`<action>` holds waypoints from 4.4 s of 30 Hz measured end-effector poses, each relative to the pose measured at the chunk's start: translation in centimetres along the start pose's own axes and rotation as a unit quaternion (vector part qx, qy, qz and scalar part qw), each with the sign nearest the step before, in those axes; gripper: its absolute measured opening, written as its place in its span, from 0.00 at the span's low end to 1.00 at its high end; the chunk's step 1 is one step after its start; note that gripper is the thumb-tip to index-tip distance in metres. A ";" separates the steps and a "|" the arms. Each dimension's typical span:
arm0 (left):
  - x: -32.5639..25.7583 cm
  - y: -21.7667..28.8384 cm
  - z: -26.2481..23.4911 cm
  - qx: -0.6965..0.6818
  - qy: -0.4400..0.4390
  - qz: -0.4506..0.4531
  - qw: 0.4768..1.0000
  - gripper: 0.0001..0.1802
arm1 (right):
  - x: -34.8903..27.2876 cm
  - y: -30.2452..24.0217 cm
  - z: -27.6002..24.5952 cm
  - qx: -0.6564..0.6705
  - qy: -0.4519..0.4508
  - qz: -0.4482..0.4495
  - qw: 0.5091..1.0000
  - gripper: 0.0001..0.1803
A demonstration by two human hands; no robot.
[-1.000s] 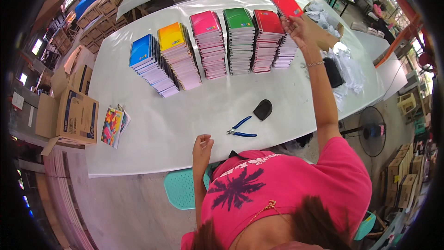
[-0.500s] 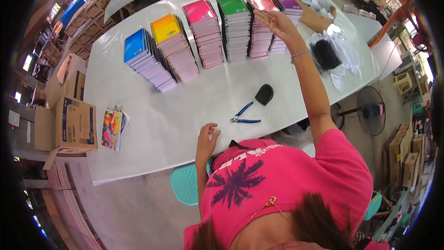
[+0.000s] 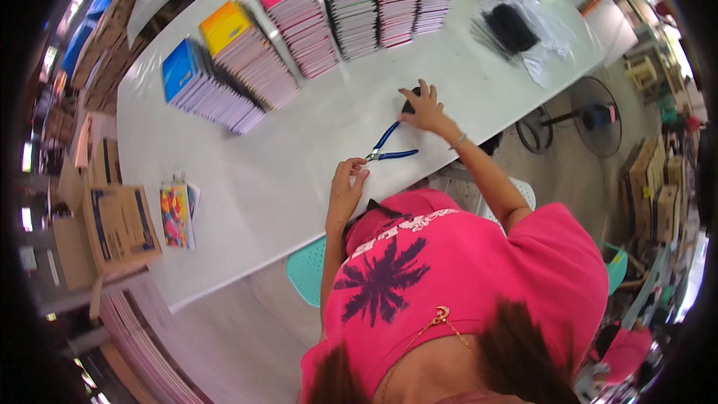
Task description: The person sorts colored notebooks into stacks by color, trims the wire spiral of a notebook using pliers, and organizes them on a table.
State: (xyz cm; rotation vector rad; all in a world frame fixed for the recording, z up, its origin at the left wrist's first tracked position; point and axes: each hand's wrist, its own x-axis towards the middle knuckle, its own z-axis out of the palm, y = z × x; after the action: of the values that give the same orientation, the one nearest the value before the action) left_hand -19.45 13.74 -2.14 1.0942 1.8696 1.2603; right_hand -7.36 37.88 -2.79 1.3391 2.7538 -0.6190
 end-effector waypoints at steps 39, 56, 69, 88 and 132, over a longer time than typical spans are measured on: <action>34.3 10.5 34.3 0.172 0.108 0.081 0.976 0.12 | 27.4 43.9 -25.7 0.077 0.470 -0.005 0.879 0.17; 35.5 12.1 35.3 0.195 0.100 -0.032 0.975 0.15 | 44.5 52.2 -21.2 -0.018 0.239 0.214 0.947 0.22; 29.8 14.5 30.0 0.148 0.120 0.000 0.982 0.17 | 44.5 53.1 -23.3 0.144 0.286 0.251 0.913 0.19; 27.8 18.2 22.6 -0.201 0.037 -0.003 0.979 0.22 | 8.2 27.3 -37.0 0.729 0.113 -0.176 0.652 0.34; 4.2 1.1 -7.5 -0.292 0.221 -0.102 0.925 0.18 | 1.2 -2.0 -3.8 0.612 -0.075 -0.008 0.787 0.17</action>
State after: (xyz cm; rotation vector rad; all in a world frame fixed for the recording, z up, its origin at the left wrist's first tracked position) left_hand -27.36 14.56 1.25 0.3028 1.6633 1.8793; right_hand -9.06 39.02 1.12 1.1527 2.0659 -2.6148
